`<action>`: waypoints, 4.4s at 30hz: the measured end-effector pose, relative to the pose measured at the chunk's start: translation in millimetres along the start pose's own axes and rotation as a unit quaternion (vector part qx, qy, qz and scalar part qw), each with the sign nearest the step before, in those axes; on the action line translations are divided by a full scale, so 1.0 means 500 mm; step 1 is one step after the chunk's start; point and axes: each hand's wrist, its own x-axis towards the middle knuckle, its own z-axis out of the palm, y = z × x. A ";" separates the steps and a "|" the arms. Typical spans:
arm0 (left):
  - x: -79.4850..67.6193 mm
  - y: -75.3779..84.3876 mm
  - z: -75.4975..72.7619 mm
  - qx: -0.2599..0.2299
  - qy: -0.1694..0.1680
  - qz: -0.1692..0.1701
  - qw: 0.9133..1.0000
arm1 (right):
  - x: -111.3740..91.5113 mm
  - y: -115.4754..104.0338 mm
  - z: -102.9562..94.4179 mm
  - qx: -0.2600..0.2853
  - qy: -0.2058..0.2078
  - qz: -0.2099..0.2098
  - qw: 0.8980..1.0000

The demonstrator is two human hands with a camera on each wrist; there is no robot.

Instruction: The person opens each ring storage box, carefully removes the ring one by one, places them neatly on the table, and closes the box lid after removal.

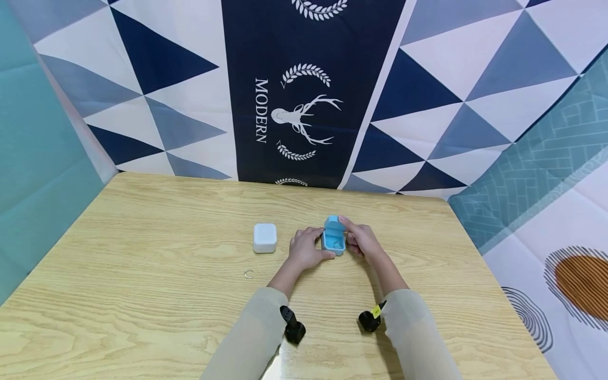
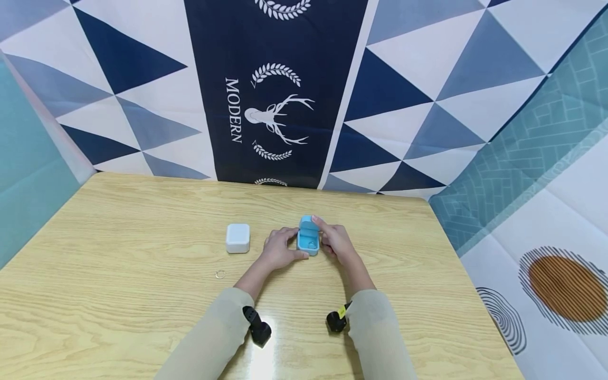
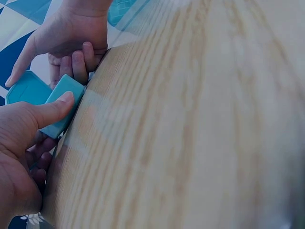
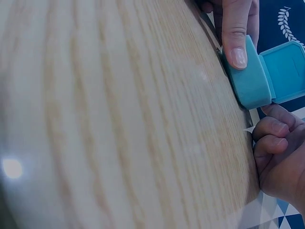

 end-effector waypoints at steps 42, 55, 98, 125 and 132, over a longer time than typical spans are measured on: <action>-0.003 0.000 -0.002 0.001 -0.005 -0.001 1.000 | -0.037 -0.001 -0.021 -0.087 0.063 -0.029 0.994; -0.003 -0.002 -0.003 0.002 -0.003 0.004 1.000 | -0.051 -0.013 -0.020 -0.105 0.039 -0.067 0.991; -0.005 0.000 0.007 0.014 -0.002 -0.008 1.000 | -0.046 -0.023 0.019 -0.379 0.036 -0.128 0.916; -0.012 0.001 0.003 0.005 -0.002 -0.006 1.000 | -0.048 -0.029 0.031 -0.446 0.033 -0.150 0.882; -0.008 0.001 0.004 0.011 -0.001 -0.010 1.000 | -0.049 -0.030 0.029 -0.414 0.030 -0.149 0.897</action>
